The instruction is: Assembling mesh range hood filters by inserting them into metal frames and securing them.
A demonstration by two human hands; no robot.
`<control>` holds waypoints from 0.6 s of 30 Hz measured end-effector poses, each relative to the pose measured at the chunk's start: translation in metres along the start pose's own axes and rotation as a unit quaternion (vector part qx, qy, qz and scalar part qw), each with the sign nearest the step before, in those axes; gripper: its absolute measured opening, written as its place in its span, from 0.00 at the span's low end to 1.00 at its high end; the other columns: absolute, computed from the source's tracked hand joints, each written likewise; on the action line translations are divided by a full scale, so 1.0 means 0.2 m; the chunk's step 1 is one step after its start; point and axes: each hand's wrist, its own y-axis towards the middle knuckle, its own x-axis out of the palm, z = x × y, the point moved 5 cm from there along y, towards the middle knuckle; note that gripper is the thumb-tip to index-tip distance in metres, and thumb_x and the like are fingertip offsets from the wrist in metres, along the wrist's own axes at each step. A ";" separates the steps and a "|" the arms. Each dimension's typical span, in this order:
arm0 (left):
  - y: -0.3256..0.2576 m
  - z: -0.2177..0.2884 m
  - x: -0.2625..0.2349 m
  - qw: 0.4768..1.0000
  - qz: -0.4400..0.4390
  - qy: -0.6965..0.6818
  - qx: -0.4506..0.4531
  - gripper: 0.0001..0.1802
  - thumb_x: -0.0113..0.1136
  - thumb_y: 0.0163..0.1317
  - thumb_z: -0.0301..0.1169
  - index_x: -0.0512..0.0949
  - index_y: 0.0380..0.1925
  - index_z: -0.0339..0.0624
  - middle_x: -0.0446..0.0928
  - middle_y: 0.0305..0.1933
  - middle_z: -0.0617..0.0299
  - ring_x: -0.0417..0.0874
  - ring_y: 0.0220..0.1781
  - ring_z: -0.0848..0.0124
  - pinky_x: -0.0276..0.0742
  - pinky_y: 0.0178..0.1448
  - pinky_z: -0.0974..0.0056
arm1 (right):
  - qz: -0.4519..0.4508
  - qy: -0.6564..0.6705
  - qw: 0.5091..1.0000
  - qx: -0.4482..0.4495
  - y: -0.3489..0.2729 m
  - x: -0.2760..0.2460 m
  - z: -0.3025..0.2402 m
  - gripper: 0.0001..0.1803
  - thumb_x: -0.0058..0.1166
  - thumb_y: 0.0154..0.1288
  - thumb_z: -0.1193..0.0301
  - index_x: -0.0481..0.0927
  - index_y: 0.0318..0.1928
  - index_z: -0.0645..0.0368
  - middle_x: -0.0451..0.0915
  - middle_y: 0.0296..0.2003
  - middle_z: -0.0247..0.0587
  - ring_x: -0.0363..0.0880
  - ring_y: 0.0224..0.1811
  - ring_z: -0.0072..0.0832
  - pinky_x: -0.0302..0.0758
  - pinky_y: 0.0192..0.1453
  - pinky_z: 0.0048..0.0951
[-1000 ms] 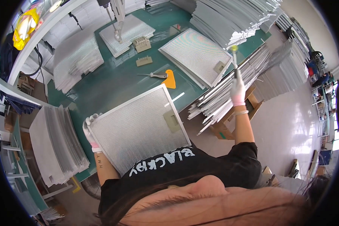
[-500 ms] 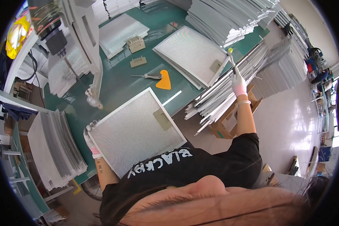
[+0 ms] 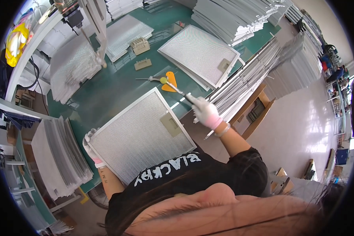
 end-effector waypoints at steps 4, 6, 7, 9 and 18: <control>-0.02 0.03 -0.04 1.000 0.005 0.009 0.005 0.18 0.46 0.71 0.41 0.73 0.22 0.48 0.80 0.40 0.67 0.74 0.57 0.60 0.64 0.68 0.49 | 0.159 0.065 0.985 0.006 -0.10 -0.06 0.01 0.27 0.50 0.65 0.74 0.70 0.65 0.50 0.78 0.38 0.49 0.80 0.36 0.46 0.78 0.41 0.42; -0.07 0.06 -0.09 0.999 0.028 0.008 0.022 0.18 0.47 0.71 0.40 0.73 0.22 0.48 0.80 0.40 0.66 0.74 0.57 0.61 0.65 0.68 0.50 | 0.219 0.062 0.972 0.054 -0.20 -0.16 0.11 0.28 0.49 0.63 0.78 0.70 0.65 0.56 0.80 0.41 0.56 0.81 0.40 0.48 0.78 0.46 0.40; -0.07 0.07 -0.11 0.998 0.047 0.004 0.030 0.17 0.47 0.70 0.40 0.74 0.22 0.48 0.80 0.41 0.66 0.74 0.57 0.61 0.65 0.68 0.50 | 0.255 0.037 0.965 0.047 -0.28 -0.25 0.14 0.27 0.48 0.63 0.79 0.69 0.65 0.58 0.80 0.43 0.58 0.81 0.42 0.48 0.78 0.48 0.39; -0.07 0.04 -0.11 0.998 0.055 0.012 0.016 0.17 0.47 0.70 0.39 0.74 0.22 0.48 0.80 0.40 0.66 0.74 0.57 0.61 0.65 0.68 0.51 | 0.241 0.029 0.965 0.100 -0.41 -0.36 0.22 0.27 0.46 0.64 0.80 0.69 0.65 0.61 0.79 0.49 0.61 0.81 0.49 0.48 0.77 0.53 0.36; 0.04 -0.13 -0.09 0.997 0.055 0.007 -0.047 0.17 0.44 0.70 0.36 0.75 0.22 0.47 0.79 0.36 0.65 0.73 0.53 0.64 0.66 0.66 0.54 | 0.137 -0.086 0.975 0.150 -0.51 -0.41 0.28 0.27 0.47 0.67 0.74 0.68 0.67 0.47 0.79 0.40 0.53 0.80 0.37 0.50 0.78 0.42 0.44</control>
